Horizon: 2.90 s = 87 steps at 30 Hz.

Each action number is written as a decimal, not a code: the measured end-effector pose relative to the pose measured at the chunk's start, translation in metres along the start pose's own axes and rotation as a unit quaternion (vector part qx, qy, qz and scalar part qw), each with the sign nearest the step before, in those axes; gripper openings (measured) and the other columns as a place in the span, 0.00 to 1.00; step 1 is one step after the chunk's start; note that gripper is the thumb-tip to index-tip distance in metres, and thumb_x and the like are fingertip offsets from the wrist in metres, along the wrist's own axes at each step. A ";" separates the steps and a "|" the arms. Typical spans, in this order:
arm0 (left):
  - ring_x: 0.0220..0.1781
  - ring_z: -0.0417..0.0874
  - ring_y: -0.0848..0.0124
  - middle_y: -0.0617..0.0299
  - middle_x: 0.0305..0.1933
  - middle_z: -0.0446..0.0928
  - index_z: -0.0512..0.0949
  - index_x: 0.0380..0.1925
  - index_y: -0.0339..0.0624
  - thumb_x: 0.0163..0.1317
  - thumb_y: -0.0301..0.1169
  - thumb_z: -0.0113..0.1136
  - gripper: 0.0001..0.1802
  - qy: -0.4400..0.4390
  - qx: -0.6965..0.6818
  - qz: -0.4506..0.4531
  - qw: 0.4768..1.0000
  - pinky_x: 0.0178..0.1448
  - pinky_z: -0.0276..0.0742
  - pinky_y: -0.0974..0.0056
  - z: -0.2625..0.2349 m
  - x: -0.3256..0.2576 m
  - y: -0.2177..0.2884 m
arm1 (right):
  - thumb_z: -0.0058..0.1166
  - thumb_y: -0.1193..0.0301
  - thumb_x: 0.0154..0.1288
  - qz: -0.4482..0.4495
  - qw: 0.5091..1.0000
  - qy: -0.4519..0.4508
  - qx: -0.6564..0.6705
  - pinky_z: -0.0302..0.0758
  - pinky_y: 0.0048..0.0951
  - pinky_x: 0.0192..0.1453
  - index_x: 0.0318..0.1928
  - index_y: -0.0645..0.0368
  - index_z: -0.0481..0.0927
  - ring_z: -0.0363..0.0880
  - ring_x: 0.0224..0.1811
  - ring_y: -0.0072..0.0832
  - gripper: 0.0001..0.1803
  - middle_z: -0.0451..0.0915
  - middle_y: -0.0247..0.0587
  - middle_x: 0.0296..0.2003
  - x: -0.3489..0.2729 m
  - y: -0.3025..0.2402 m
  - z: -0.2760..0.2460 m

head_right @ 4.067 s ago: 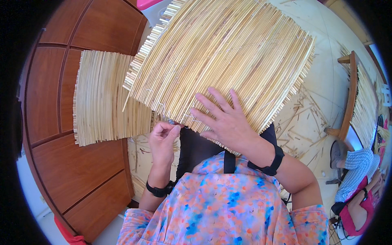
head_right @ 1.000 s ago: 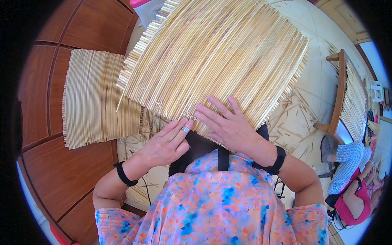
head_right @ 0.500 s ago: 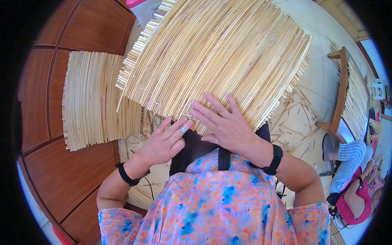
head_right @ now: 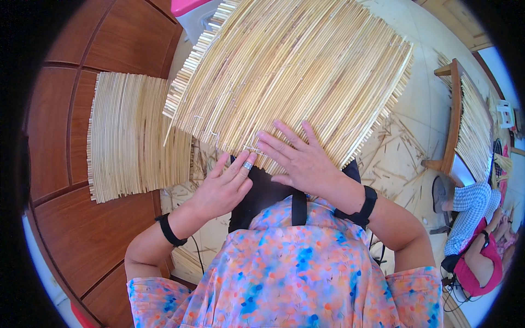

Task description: The person weaves a mat using thin bamboo strips and thread, threading the needle through the strips and tightening the weave. They adjust the mat on their lap and continue stitching along the edge.

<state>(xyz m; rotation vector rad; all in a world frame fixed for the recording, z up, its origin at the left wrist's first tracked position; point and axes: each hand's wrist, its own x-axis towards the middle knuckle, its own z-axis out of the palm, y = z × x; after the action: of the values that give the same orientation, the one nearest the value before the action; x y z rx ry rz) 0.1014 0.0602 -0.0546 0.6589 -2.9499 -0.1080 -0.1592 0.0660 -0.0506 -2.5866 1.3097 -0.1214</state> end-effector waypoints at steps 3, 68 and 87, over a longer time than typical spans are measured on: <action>0.77 0.64 0.52 0.43 0.69 0.71 0.77 0.34 0.41 0.64 0.35 0.54 0.09 -0.003 0.017 0.008 1.000 0.78 0.54 0.42 -0.002 0.000 0.001 | 0.64 0.48 0.58 -0.005 1.000 0.007 0.000 0.48 0.63 0.78 0.76 0.44 0.63 0.47 0.82 0.37 0.47 0.56 0.25 0.78 0.000 0.001 -0.003; 0.71 0.72 0.42 0.28 0.63 0.72 0.73 0.30 0.38 0.62 0.34 0.53 0.10 -0.039 0.034 0.096 0.994 0.80 0.58 0.48 -0.019 0.018 -0.001 | 0.46 0.68 0.67 -0.057 0.994 0.086 -0.043 0.61 0.45 0.74 0.69 0.60 0.70 0.58 0.78 0.38 0.30 0.63 0.40 0.73 -0.028 -0.010 0.026; 0.70 0.72 0.42 0.31 0.64 0.73 0.72 0.29 0.40 0.60 0.33 0.56 0.08 -0.012 0.054 0.094 0.994 0.72 0.69 0.41 -0.004 0.014 -0.003 | 0.47 0.67 0.66 -0.050 0.993 0.074 -0.083 0.55 0.47 0.77 0.67 0.57 0.73 0.57 0.78 0.37 0.29 0.65 0.38 0.72 -0.028 -0.015 0.028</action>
<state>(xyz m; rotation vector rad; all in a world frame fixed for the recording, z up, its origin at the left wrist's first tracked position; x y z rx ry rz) 0.0905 0.0517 -0.0491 0.3895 -3.0402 0.0609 -0.1595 0.1017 -0.0727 -2.8336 1.2890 -0.2369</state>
